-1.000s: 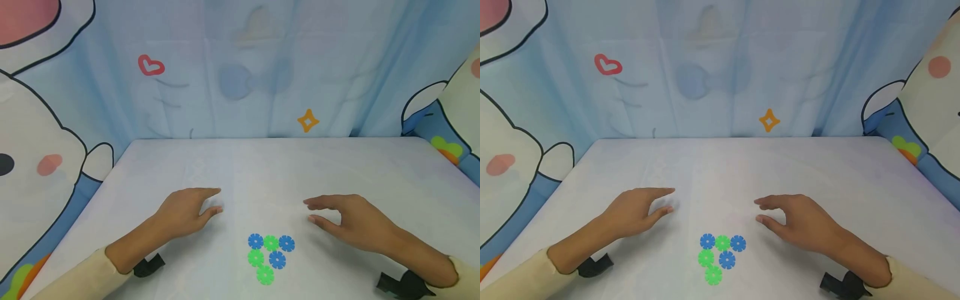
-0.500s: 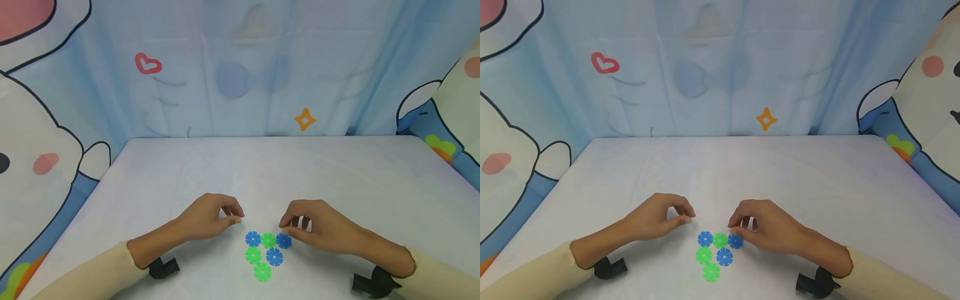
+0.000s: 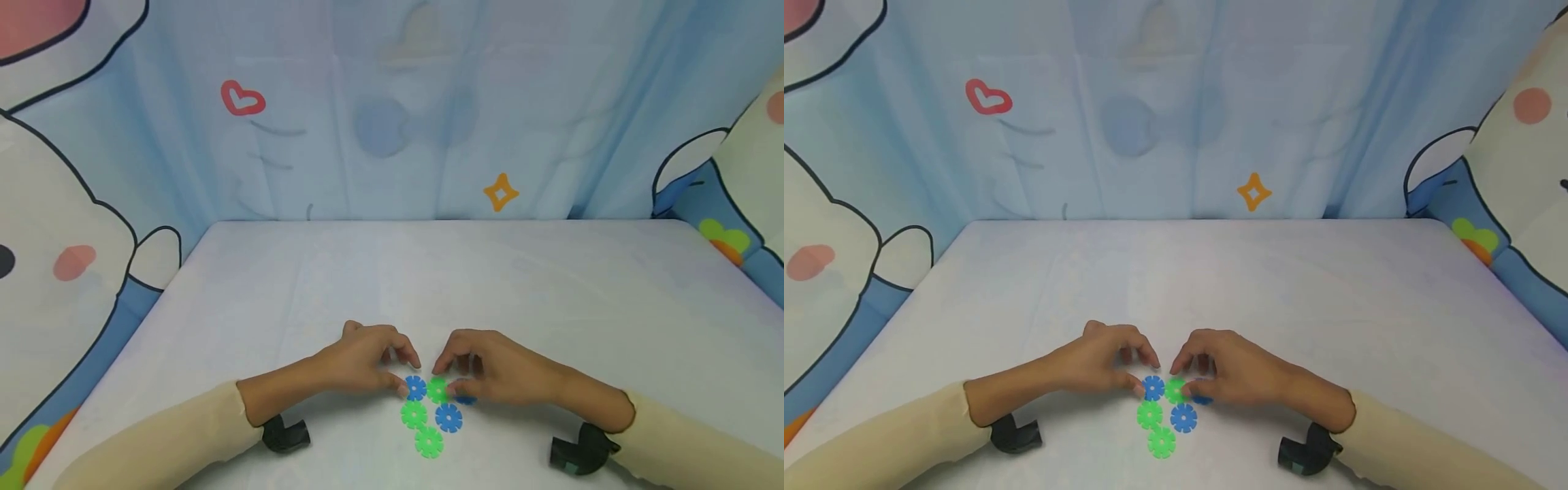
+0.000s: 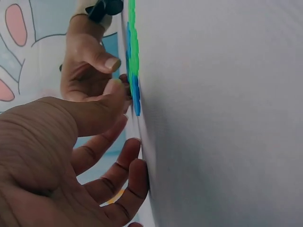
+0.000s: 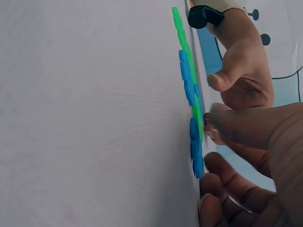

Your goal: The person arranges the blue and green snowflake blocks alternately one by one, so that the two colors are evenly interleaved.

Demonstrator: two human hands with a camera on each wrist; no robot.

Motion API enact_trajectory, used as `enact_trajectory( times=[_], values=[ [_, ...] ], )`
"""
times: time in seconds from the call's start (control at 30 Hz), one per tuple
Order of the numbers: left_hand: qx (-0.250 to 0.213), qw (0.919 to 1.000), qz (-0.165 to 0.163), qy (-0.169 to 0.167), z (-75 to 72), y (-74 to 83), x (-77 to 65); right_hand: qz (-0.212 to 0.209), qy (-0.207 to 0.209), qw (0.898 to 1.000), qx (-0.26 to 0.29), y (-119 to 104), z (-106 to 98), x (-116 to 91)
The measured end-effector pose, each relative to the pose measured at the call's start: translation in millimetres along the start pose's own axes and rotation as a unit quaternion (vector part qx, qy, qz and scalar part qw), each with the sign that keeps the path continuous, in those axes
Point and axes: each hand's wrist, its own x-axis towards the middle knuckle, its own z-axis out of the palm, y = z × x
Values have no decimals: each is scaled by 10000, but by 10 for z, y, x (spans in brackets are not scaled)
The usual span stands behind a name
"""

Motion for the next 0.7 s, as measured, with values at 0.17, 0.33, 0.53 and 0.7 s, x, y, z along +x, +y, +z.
enact_trajectory(
  times=[0.17, 0.33, 0.53, 0.7],
  values=[
    [179, 9998, 63, -34, 34, 7, 2, 62, -145, 9998, -112, 14, 31, 14],
    [439, 9989, 153, -54, 53, 14, 10, 128, -188, 9994, -254, 6, 42, 21],
    [665, 9976, 168, -58, 59, 29, 18, 105, -171, 9987, -464, -12, 50, 22],
    [776, 9969, 98, -112, 52, 54, 8, 163, -179, 9981, -558, -11, 57, 21]
  ],
)
